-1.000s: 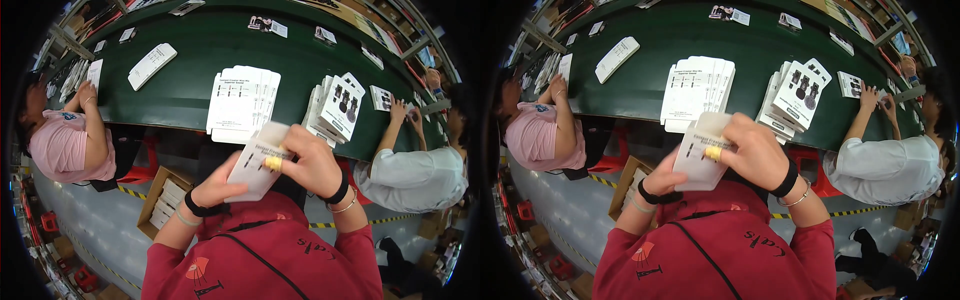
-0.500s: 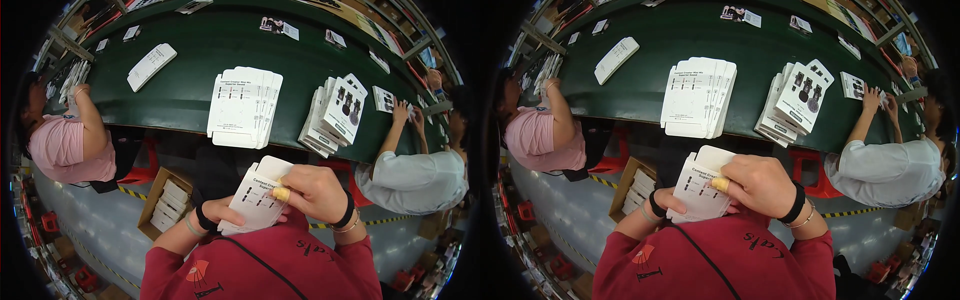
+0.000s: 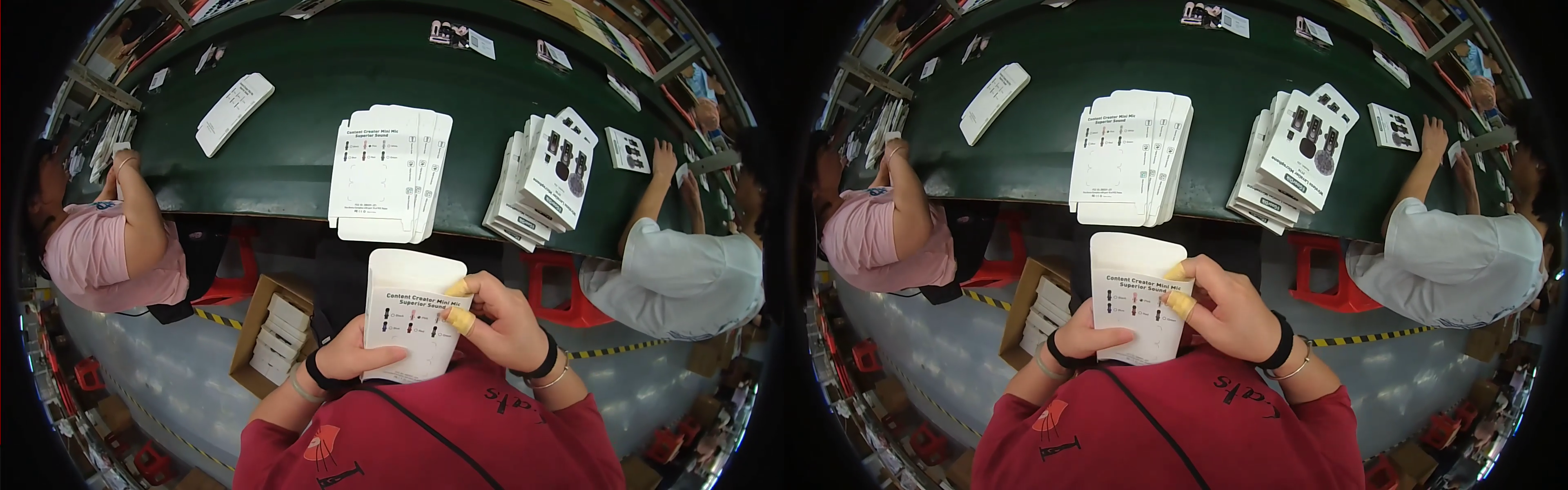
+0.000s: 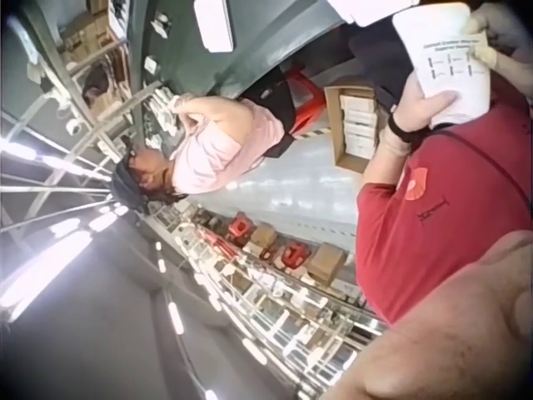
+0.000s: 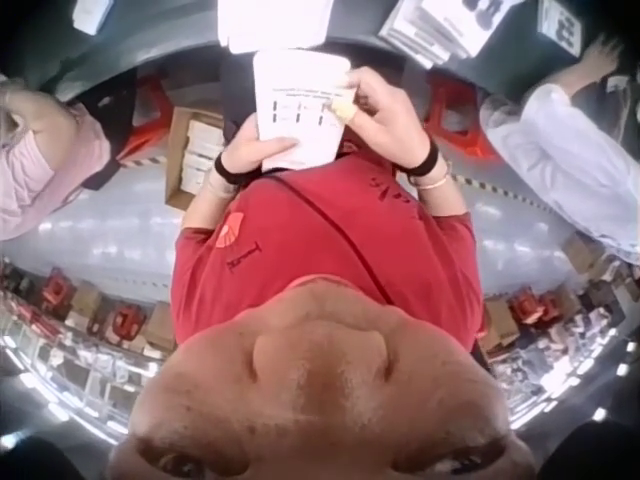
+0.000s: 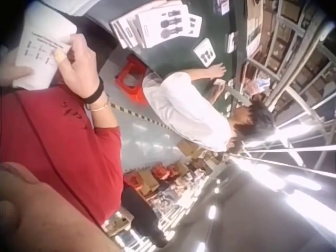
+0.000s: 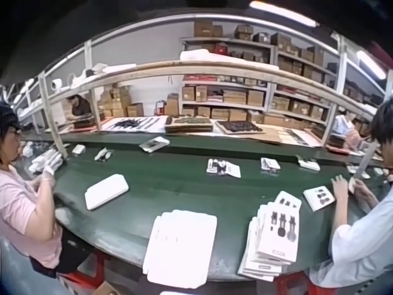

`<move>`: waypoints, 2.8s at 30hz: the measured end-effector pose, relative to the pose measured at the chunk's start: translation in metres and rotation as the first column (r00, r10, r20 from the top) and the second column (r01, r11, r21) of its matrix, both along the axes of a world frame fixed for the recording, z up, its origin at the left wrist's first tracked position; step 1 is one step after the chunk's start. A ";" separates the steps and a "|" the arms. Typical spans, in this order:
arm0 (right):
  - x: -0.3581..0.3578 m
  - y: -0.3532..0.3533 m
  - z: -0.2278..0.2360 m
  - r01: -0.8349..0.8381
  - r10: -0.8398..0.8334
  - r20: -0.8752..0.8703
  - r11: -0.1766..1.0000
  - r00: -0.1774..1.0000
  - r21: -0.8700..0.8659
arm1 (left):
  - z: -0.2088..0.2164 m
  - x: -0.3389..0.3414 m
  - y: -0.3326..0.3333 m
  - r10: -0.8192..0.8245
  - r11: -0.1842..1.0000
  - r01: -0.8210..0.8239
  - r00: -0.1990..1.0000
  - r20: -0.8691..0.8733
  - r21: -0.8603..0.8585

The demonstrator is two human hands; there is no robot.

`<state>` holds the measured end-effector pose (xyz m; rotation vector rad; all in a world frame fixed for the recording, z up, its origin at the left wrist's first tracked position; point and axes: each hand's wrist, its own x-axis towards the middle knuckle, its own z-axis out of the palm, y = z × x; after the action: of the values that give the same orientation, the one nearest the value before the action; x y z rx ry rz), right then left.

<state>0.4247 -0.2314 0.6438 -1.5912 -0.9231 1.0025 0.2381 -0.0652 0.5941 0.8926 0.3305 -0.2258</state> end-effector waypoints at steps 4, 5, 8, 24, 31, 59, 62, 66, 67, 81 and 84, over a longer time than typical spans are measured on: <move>-0.006 -0.001 -0.003 -0.007 0.005 0.094 1.000 0.996 0.029 | 0.003 -0.006 -0.003 0.175 0.966 -0.195 0.976 0.126 0.167; -0.007 -0.001 -0.006 -0.026 0.016 0.152 0.998 0.988 0.065 | 0.004 -0.006 -0.004 0.174 0.967 -0.193 0.977 0.123 0.165; -0.015 -0.003 -0.011 0.011 -0.028 0.152 0.994 0.988 0.110 | 0.006 0.000 -0.005 0.358 0.820 -0.385 0.922 0.146 0.423; 0.003 0.013 -0.020 0.077 0.034 -0.907 0.994 0.420 0.073 | -0.003 -0.002 -0.021 0.355 0.617 -0.574 0.814 0.461 0.538; 0.000 0.008 -0.002 -0.127 0.120 0.076 0.988 0.990 0.087 | -0.006 -0.008 -0.020 0.311 0.581 -0.553 0.829 0.464 0.597; 0.005 0.012 0.008 -0.095 0.069 -0.287 0.992 0.956 -0.078 | 0.012 0.022 0.011 0.200 0.692 -0.410 0.900 0.388 0.594; 0.002 0.008 -0.004 -0.057 0.040 -0.355 0.998 0.934 -0.037 | 0.006 0.023 0.003 0.261 0.653 -0.513 0.843 0.470 0.557; -0.004 0.002 -0.013 -0.141 0.063 0.260 0.945 0.963 0.296 | 0.003 0.026 0.001 0.283 0.636 -0.565 0.804 0.523 0.525; -0.003 0.001 -0.010 -0.138 0.059 0.259 0.945 0.964 0.296 | 0.003 0.028 0.001 0.266 0.633 -0.562 0.804 0.531 0.532; 0.103 -0.032 -0.003 0.504 -0.890 0.255 0.429 0.378 0.750 | 0.028 0.090 0.053 0.243 0.051 -0.621 0.767 0.594 0.782; 0.122 -0.033 -0.035 0.315 -0.653 0.743 0.744 0.150 0.590 | 0.034 0.107 0.009 0.326 0.629 -0.493 0.869 0.372 0.601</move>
<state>0.5462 -0.2639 0.6089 -1.9654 -1.0520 -0.7203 0.3454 -0.0564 0.6276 1.5329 0.4018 0.4766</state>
